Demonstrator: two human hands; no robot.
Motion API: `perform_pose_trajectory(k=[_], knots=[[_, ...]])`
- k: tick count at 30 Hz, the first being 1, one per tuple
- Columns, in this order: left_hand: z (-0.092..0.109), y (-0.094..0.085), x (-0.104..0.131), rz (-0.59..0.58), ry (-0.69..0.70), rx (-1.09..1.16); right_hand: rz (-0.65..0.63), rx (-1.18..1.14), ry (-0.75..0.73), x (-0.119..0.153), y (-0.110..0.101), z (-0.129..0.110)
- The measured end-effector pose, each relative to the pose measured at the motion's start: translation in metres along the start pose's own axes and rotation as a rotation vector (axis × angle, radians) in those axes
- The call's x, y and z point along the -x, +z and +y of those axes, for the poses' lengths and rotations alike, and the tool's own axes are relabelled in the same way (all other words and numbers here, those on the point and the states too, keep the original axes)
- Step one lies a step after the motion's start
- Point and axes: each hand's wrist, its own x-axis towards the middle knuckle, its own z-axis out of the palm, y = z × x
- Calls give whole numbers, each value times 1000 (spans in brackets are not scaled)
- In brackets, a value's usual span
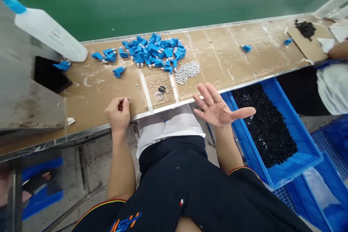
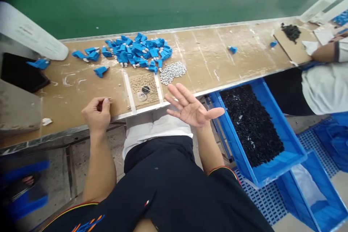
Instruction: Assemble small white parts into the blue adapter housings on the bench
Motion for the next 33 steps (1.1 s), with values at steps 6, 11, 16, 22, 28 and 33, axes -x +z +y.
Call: perform_pose_trajectory(k=[6,11,16,22,28,33], knots=[[4,2,1,29,4,128,365,34,-94,5,1,-15],[6,-5,3,-2,5,125,397,-13,-212,-25,-14,-25],[3,-8,-40,-8,4,46,490,62,-239,-70,-60,-3],[25,9,-125,-213,29,-389,806,430,-281,-82,-72,30],[23,3,-138,-324,-51,-336,781,784,-209,-70,-65,36],[9,-7,-77,-225,-185,447,522,972,-120,-77,-56,32]])
